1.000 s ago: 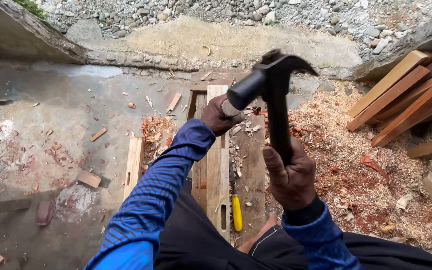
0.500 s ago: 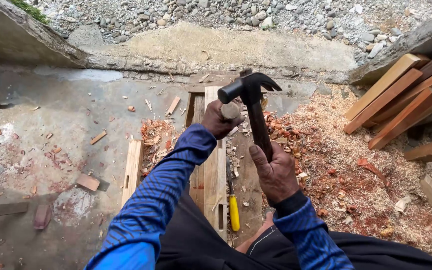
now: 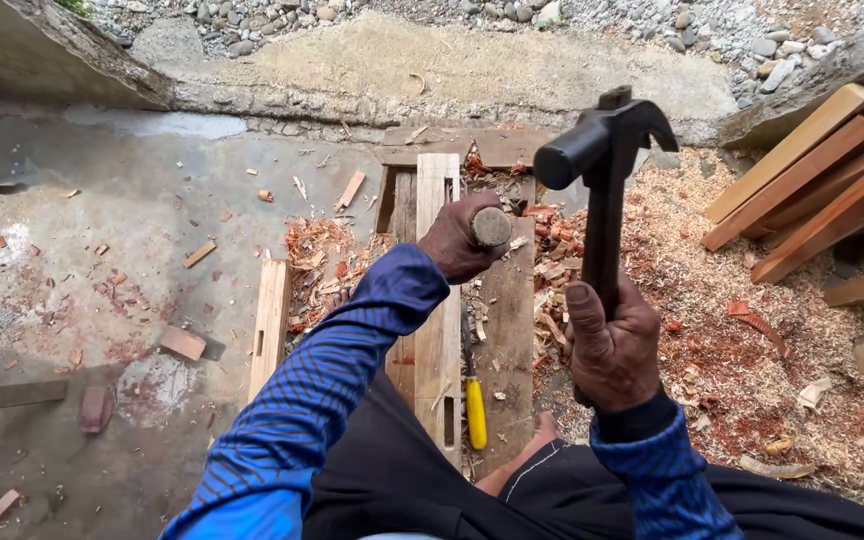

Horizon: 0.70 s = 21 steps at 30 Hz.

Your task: A person uses a hammer and chisel to carve a wooden furniture component.

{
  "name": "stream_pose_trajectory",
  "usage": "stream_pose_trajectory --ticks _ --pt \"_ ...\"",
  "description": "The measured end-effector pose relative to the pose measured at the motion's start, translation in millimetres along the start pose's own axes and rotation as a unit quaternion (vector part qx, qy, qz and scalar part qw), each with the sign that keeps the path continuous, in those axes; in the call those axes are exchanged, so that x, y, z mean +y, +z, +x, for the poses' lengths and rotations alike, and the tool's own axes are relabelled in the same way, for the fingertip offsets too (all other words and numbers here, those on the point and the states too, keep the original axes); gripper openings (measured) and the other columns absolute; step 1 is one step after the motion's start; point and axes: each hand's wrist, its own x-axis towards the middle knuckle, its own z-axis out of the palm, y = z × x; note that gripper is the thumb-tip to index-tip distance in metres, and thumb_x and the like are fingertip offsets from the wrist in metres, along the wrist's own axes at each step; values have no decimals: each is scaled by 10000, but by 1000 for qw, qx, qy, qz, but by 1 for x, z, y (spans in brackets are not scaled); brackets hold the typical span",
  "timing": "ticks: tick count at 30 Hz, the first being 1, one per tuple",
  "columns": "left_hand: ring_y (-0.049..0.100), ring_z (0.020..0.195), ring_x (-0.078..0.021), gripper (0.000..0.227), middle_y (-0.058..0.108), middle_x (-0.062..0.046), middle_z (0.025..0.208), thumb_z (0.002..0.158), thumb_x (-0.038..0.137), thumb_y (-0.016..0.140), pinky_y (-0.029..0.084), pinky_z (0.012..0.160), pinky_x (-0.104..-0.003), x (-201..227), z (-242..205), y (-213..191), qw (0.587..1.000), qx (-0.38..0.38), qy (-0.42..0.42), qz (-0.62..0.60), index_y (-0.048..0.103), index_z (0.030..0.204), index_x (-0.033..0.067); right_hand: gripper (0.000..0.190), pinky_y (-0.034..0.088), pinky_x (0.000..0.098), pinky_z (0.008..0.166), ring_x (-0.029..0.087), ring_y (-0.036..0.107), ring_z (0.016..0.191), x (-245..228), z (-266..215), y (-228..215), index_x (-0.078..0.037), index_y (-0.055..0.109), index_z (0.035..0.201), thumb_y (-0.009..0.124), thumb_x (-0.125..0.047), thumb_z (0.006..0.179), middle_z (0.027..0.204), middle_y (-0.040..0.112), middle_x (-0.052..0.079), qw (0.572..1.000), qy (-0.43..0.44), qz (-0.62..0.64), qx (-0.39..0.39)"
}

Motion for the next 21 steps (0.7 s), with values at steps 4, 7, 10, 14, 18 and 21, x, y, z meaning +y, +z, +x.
stream_pose_trajectory --ticks 4,7,10,14,18,21 --pt "663 928 -203 321 674 -89 991 812 81 770 574 824 -354 -15 -5 13 994 31 60 -87 615 1093 72 502 430 275 524 82 527 597 23 6 15 -59 630 994 637 -561 959 660 547 -24 980 25 -193 -31" --pt "648 1042 -268 444 673 -151 1109 755 41 795 538 878 -391 -29 -7 5 990 38 129 -49 641 1172 31 501 477 316 536 114 581 580 8 5 14 -65 655 960 622 -565 950 618 579 16 950 82 -296 -58" --pt "694 852 -179 352 697 -80 898 777 148 899 592 808 -326 -39 -15 -1 997 -9 -75 4 658 1017 58 541 494 336 528 120 572 584 -17 -8 11 -61 661 971 587 -597 944 624 577 21 978 20 -205 -43" --pt "670 925 -171 465 686 -83 1003 793 146 874 569 833 -336 -29 -20 -7 998 28 49 -24 612 1163 41 590 465 382 567 179 533 625 9 -10 18 -32 612 1031 561 -619 992 678 552 61 983 -69 -167 -24" --pt "633 915 -139 366 674 -65 983 828 160 788 567 813 -318 -42 -25 2 991 42 -1 -126 632 1147 71 609 543 395 566 208 673 598 30 1 25 -72 617 983 491 -667 942 651 638 74 927 74 -353 -100" --pt "689 816 -148 292 706 -40 875 823 166 820 563 738 -310 -13 -42 1 999 12 -44 -11 654 1044 73 611 536 398 556 206 679 596 27 -5 23 -88 646 948 516 -684 907 629 638 62 949 58 -297 -85"
